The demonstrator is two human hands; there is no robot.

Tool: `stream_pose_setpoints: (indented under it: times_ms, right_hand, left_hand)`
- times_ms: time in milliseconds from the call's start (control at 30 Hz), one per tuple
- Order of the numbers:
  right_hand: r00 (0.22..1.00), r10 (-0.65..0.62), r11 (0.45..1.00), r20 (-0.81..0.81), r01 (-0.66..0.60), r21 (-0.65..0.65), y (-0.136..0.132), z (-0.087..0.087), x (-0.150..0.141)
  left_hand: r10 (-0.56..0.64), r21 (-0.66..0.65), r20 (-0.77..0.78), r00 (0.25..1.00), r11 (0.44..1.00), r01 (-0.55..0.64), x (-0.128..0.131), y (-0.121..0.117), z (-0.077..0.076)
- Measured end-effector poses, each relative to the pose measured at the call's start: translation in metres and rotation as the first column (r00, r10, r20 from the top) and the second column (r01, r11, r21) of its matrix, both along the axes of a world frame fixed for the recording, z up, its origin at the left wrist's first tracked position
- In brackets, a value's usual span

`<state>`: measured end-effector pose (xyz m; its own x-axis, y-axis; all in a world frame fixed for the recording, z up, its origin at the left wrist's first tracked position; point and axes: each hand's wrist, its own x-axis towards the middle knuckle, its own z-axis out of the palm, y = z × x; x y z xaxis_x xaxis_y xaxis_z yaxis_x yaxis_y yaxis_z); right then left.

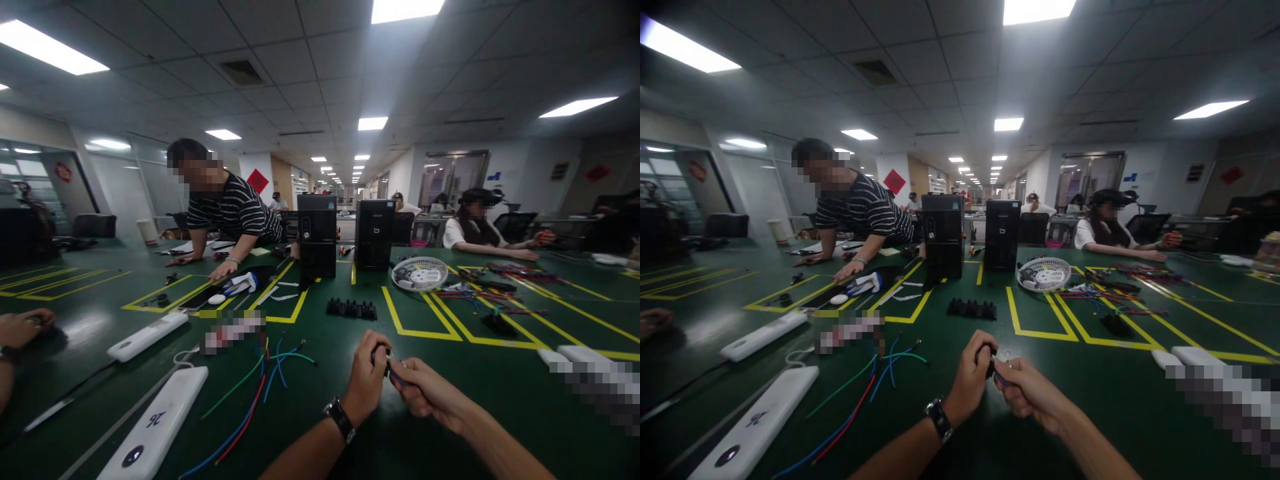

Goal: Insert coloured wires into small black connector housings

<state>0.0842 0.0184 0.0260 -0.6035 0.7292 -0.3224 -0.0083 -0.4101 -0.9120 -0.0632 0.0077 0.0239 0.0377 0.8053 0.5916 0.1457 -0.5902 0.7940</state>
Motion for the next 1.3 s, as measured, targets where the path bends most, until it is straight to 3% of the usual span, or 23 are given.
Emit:
stream_pose_setpoints:
  times_ms: [333,700,867,1000,1067,1133,1233,1300]
  right_hand:
    - [0.994,-0.103,0.994,0.028,0.101,0.048,-0.002,-0.012,-0.014]
    - [0.992,-0.110,0.992,0.067,0.106,0.069,0.000,-0.008,-0.010]
    - [0.986,-0.166,0.981,0.010,0.165,0.104,0.001,-0.009,-0.015]
    - [0.985,-0.162,0.966,0.063,0.146,0.214,-0.002,-0.004,-0.017]
    - [0.969,-0.158,0.939,0.189,0.088,0.333,-0.004,-0.003,-0.018]
    - [0.926,-0.209,0.874,0.314,0.033,0.485,-0.006,-0.005,-0.020]
    - [0.875,-0.305,0.758,0.377,-0.016,0.652,-0.008,-0.005,-0.021]
    - [0.856,-0.342,0.733,0.387,-0.014,0.680,-0.008,0.000,-0.019]
  left_hand:
    - [0.068,0.006,0.062,0.996,0.998,-0.069,0.002,-0.003,-0.001]
    - [0.026,0.080,-0.031,0.999,0.996,-0.024,0.000,0.003,-0.004]
    - [-0.027,-0.090,0.132,0.991,0.995,0.040,0.004,0.007,-0.002]
    - [0.005,-0.305,0.362,0.932,0.945,0.114,0.003,0.020,-0.010]
    - [0.080,-0.398,0.434,0.897,0.911,0.111,-0.001,0.029,-0.017]
    - [0.140,-0.448,0.456,0.879,0.889,0.091,-0.006,0.036,-0.023]
    - [0.187,-0.432,0.404,0.895,0.902,0.007,-0.011,0.039,-0.028]
    - [0.203,-0.408,0.345,0.916,0.912,-0.048,-0.010,0.037,-0.028]
